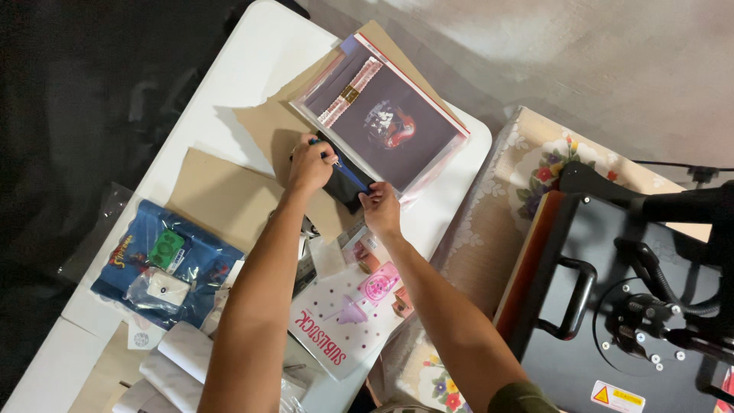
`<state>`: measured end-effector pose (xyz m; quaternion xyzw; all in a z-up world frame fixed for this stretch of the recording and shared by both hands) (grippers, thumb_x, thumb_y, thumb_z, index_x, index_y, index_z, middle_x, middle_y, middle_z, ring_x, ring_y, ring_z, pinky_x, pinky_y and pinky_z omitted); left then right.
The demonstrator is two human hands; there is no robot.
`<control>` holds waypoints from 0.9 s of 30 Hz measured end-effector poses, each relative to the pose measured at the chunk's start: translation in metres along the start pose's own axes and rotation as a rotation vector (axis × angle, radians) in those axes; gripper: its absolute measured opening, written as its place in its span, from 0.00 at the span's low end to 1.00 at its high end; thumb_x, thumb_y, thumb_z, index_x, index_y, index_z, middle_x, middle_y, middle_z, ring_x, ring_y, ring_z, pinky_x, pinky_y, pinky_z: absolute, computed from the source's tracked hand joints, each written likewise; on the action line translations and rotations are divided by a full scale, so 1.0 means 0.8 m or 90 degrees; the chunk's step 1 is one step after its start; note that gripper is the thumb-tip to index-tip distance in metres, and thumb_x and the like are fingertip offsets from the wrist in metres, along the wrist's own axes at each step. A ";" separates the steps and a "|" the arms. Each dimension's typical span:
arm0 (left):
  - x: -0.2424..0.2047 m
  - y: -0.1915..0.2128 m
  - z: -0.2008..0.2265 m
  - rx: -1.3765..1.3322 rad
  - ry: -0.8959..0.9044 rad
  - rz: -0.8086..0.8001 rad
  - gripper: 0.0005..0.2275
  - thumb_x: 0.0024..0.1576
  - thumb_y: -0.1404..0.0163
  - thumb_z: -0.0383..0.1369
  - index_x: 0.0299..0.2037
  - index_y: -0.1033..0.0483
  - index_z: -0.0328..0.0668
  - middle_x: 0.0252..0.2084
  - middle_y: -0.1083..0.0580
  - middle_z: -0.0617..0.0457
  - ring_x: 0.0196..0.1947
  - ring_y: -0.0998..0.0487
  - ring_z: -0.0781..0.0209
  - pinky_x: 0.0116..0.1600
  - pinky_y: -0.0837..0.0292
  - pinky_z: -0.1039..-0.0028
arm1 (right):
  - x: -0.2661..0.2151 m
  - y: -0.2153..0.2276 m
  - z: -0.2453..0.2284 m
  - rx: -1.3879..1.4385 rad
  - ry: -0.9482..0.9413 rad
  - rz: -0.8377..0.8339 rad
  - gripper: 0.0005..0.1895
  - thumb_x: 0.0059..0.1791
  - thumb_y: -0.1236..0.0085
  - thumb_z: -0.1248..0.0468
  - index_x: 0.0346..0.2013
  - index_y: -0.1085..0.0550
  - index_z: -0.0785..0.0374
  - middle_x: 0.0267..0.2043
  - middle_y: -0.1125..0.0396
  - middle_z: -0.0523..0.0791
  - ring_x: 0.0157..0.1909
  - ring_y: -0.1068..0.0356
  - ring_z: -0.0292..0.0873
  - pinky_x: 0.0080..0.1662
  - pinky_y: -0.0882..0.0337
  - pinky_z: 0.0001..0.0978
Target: The person prepares materials and organizes items on a work table, handling a white pouch, cardboard pieces, a small notebook, and several white tubes. They press buttons on a heat press machine and sort through various objects including a pen and papers.
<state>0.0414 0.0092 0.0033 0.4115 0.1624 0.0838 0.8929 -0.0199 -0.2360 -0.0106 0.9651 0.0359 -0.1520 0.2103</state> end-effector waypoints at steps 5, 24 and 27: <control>-0.005 -0.010 -0.004 0.009 -0.015 0.020 0.05 0.67 0.38 0.42 0.44 0.14 0.57 0.75 0.29 0.41 0.68 0.21 0.27 0.74 0.27 0.48 | 0.001 0.002 -0.008 -0.022 0.030 -0.001 0.14 0.55 0.27 0.63 0.52 0.22 0.62 0.47 0.20 0.55 0.53 0.16 0.53 0.55 0.17 0.38; 0.014 -0.001 0.005 0.134 -0.010 0.026 0.06 0.70 0.45 0.40 0.42 0.19 0.54 0.54 0.26 0.50 0.56 0.18 0.38 0.64 0.27 0.53 | -0.012 0.009 -0.005 -0.017 0.041 0.011 0.10 0.56 0.29 0.64 0.49 0.21 0.60 0.46 0.19 0.53 0.50 0.17 0.51 0.52 0.16 0.38; -0.004 0.021 0.030 0.151 -0.043 0.016 0.09 0.72 0.49 0.39 0.41 0.21 0.51 0.51 0.26 0.49 0.54 0.18 0.39 0.61 0.27 0.53 | -0.008 0.002 0.005 -0.003 0.034 0.016 0.09 0.57 0.30 0.64 0.49 0.21 0.60 0.46 0.20 0.52 0.51 0.17 0.49 0.53 0.17 0.37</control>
Point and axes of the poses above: each hand's wrist, its own x-axis towards the middle knuckle, its own y-axis out of the back of the hand, z = x × y, the point moved 3 cm from there along x, towards the middle knuckle
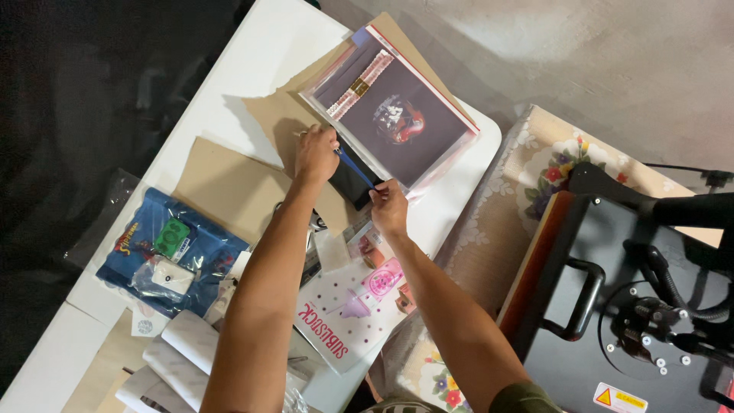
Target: The person prepares materials and organizes items on a work table, handling a white pouch, cardboard pieces, a small notebook, and several white tubes. They press buttons on a heat press machine and sort through various objects including a pen and papers.
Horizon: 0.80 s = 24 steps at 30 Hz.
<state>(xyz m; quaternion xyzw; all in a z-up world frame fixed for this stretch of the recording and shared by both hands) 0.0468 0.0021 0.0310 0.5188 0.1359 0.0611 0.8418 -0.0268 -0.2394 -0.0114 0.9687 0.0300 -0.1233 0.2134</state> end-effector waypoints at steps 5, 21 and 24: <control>-0.010 0.001 0.008 -0.005 -0.032 0.028 0.07 0.71 0.48 0.37 0.42 0.23 0.47 0.48 0.24 0.45 0.51 0.18 0.34 0.59 0.24 0.50 | -0.002 -0.002 -0.002 0.014 0.016 -0.012 0.12 0.57 0.28 0.62 0.51 0.22 0.60 0.47 0.20 0.52 0.51 0.17 0.49 0.54 0.17 0.36; 0.000 -0.010 -0.002 -0.019 -0.025 0.033 0.07 0.73 0.52 0.35 0.45 0.24 0.44 0.49 0.26 0.47 0.51 0.17 0.35 0.56 0.19 0.51 | -0.006 0.005 -0.010 -0.075 0.014 0.019 0.07 0.57 0.31 0.63 0.46 0.23 0.58 0.43 0.21 0.51 0.49 0.17 0.52 0.54 0.18 0.42; -0.019 0.016 0.011 -0.023 -0.100 0.029 0.07 0.72 0.48 0.34 0.46 0.24 0.39 0.49 0.25 0.43 0.51 0.17 0.31 0.57 0.19 0.47 | -0.008 0.008 -0.009 -0.058 0.002 0.009 0.08 0.57 0.31 0.63 0.47 0.24 0.58 0.43 0.21 0.51 0.49 0.17 0.51 0.55 0.19 0.42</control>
Point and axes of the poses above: each hand's wrist, its own x-axis towards the middle knuckle, its own y-axis out of the back of the hand, z = x × y, the point moved 3 cm from there along x, towards the middle knuckle
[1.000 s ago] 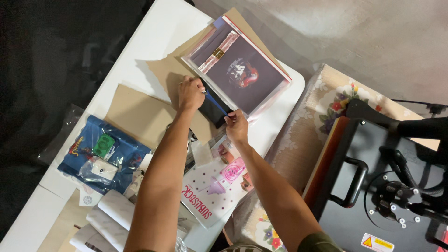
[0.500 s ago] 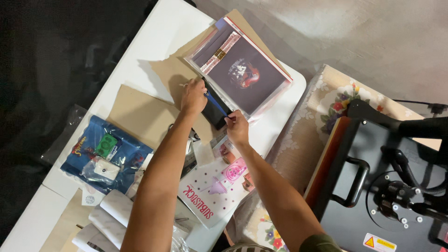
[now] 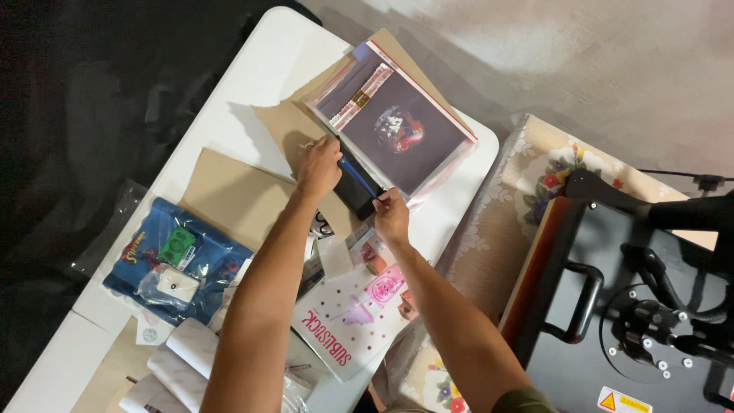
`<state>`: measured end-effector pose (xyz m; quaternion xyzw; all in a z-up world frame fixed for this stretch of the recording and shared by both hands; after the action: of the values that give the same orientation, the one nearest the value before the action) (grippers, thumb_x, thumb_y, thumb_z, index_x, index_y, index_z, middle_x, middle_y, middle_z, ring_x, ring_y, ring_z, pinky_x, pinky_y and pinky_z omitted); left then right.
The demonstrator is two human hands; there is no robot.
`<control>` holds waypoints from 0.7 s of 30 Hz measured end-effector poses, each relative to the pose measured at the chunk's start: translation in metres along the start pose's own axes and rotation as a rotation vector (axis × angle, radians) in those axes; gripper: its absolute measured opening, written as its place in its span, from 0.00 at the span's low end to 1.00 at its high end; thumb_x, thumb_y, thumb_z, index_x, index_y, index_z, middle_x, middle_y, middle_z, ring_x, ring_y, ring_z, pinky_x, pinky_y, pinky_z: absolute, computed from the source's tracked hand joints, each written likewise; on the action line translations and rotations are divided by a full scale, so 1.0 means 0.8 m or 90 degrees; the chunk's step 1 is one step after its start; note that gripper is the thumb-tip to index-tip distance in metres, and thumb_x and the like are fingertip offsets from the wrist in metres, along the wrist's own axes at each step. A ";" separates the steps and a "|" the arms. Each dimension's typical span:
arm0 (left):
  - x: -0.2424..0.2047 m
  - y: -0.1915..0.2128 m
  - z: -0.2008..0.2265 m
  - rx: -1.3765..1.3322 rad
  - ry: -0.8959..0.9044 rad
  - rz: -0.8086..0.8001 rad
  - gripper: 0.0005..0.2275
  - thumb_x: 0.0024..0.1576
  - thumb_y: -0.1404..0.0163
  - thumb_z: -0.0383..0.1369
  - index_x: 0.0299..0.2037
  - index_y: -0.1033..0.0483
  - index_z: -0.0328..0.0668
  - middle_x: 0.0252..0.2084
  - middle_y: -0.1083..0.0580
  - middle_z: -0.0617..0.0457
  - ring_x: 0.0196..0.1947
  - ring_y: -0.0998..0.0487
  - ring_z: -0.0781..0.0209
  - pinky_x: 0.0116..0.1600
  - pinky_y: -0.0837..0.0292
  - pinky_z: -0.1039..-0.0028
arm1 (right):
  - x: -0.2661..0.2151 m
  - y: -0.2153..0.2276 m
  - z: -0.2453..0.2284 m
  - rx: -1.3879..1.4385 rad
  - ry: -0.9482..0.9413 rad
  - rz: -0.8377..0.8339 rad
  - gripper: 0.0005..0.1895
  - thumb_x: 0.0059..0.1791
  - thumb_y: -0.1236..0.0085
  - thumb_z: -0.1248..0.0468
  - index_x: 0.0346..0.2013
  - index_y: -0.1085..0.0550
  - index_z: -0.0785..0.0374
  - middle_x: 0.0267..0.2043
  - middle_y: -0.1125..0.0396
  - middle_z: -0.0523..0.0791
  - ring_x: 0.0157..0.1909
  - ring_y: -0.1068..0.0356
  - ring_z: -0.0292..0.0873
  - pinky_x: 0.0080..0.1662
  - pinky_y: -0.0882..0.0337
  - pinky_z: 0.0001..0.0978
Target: The person prepares materials and organizes items on a work table, handling a white pouch, cardboard pieces, a small notebook, and several white tubes. They press buttons on a heat press machine and sort through various objects including a pen and papers.
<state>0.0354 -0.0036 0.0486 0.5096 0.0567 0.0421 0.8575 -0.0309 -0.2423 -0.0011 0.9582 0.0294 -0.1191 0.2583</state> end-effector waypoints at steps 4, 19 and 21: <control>-0.013 0.003 -0.004 0.020 -0.040 -0.004 0.08 0.74 0.52 0.34 0.50 0.24 0.38 0.50 0.23 0.41 0.53 0.17 0.29 0.57 0.19 0.46 | -0.002 0.003 -0.013 -0.015 0.028 -0.015 0.13 0.57 0.29 0.60 0.50 0.25 0.57 0.43 0.22 0.53 0.49 0.17 0.54 0.53 0.18 0.43; -0.037 0.042 0.061 0.088 0.102 -0.083 0.12 0.77 0.58 0.38 0.59 0.33 0.36 0.59 0.28 0.37 0.62 0.23 0.41 0.70 0.26 0.52 | -0.008 0.011 -0.002 -0.078 0.067 -0.109 0.16 0.56 0.30 0.56 0.54 0.28 0.51 0.43 0.19 0.51 0.49 0.15 0.51 0.54 0.18 0.44; -0.034 0.033 0.055 -0.023 0.153 -0.067 0.17 0.76 0.53 0.39 0.65 0.33 0.32 0.69 0.35 0.29 0.65 0.24 0.31 0.74 0.28 0.43 | -0.015 0.021 -0.011 -0.067 0.129 -0.100 0.22 0.53 0.27 0.60 0.59 0.26 0.56 0.48 0.23 0.57 0.54 0.16 0.57 0.54 0.13 0.41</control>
<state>0.0144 -0.0325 0.0943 0.4821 0.1845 0.0589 0.8545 -0.0384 -0.2525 0.0174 0.9451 0.1366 -0.0402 0.2940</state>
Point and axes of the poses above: each hand's wrist, its own x-axis towards the middle knuckle, its own y-axis out of the back of the hand, z = x × y, the point moved 3 cm from there along x, towards the middle knuckle
